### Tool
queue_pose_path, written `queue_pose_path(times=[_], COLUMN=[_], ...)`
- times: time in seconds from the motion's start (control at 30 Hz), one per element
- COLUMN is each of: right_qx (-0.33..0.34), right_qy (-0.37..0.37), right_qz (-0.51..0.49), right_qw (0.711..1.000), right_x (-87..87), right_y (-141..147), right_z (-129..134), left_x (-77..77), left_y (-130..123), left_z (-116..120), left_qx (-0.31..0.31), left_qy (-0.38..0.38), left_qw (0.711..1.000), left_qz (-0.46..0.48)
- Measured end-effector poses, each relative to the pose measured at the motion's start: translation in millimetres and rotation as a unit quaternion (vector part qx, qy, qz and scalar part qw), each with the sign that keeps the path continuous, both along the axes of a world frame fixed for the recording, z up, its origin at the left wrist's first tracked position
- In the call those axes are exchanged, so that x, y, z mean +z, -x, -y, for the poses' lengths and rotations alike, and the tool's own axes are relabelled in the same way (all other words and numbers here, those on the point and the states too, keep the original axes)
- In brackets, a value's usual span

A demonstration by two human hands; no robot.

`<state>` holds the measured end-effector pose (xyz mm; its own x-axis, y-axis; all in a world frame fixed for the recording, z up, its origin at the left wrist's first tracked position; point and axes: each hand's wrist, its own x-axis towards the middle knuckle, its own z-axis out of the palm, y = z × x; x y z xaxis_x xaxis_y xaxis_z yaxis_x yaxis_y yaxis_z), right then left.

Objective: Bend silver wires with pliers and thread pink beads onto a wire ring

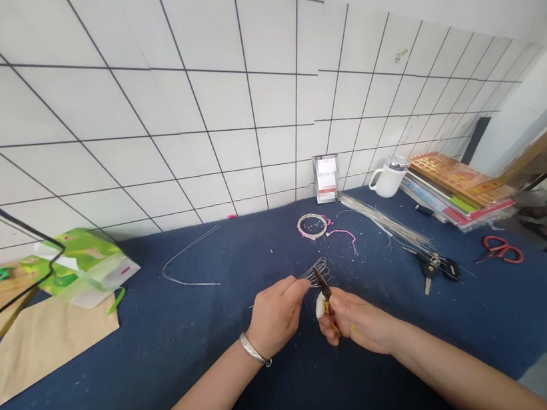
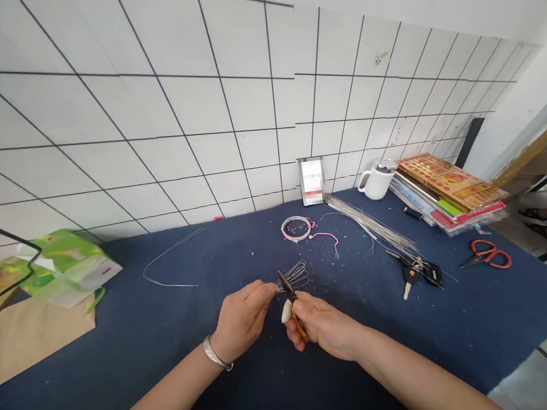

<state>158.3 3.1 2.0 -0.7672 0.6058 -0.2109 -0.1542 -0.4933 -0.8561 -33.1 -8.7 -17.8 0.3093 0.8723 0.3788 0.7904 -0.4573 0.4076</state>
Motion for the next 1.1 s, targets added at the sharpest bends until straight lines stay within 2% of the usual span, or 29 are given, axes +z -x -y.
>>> queue_pose_path(times=[0.23,0.3,0.37,0.43,0.5,0.53,0.57,0.6,0.67,0.73,0.77,0.83,0.87,0.93,1.1], right_qx=[-0.061,-0.063,-0.062,-0.078,-0.107,-0.120,-0.129,-0.132,-0.110,-0.062,-0.027,0.039,0.056,0.052,-0.044], right_qy=[0.005,-0.025,-0.105,-0.247,-0.388,-0.427,-0.442,-0.432,-0.342,-0.184,-0.097,0.042,0.079,0.081,-0.061], right_qz=[0.049,0.079,0.129,0.203,0.278,0.303,0.313,0.307,0.249,0.150,0.099,0.019,-0.005,-0.020,0.059], right_qw=[0.997,0.995,0.984,0.944,0.872,0.844,0.831,0.838,0.899,0.969,0.990,0.998,0.995,0.995,0.995], right_x=[-5.9,-9.5,-12.1,-12.8,-11.7,-10.5,-9.2,-7.6,-4.2,-0.9,0.7,3.5,4.9,7.1,8.2], right_y=[4.3,5.7,3.7,-1.2,-6.4,-8.0,-8.3,-7.2,-1.6,5.9,9.1,13.0,13.6,12.8,9.6], right_z=[8.8,10.7,7.2,-1.5,-11.7,-15.6,-17.9,-18.2,-13.3,-3.7,1.4,9.5,11.9,12.9,4.7], left_x=[2.7,5.1,7.4,9.9,12.3,13.1,13.6,13.4,11.0,6.7,4.3,0.7,-0.1,1.3,13.7], left_y=[-3.1,-3.5,-3.4,-3.1,-2.9,-2.8,-2.7,-2.5,-1.5,0.2,1.0,2.2,2.6,2.7,3.3], left_z=[-1.0,-0.9,-0.3,0.7,1.6,1.8,1.6,1.2,-0.5,-2.4,-3.2,-4.2,-4.5,-4.8,-7.0], left_qx=[-0.018,-0.021,-0.019,-0.011,0.005,0.015,0.024,0.029,0.028,0.011,-0.002,-0.028,-0.037,-0.043,-0.006], left_qy=[0.013,0.005,-0.011,-0.029,-0.045,-0.052,-0.059,-0.067,-0.082,-0.094,-0.096,-0.095,-0.092,-0.099,-0.176], left_qw=[1.000,1.000,0.999,0.997,0.993,0.990,0.988,0.987,0.987,0.991,0.993,0.995,0.995,0.994,0.984], left_qz=[0.021,0.009,-0.023,-0.068,-0.112,-0.129,-0.141,-0.145,-0.133,-0.095,-0.070,-0.019,0.001,0.027,0.020])
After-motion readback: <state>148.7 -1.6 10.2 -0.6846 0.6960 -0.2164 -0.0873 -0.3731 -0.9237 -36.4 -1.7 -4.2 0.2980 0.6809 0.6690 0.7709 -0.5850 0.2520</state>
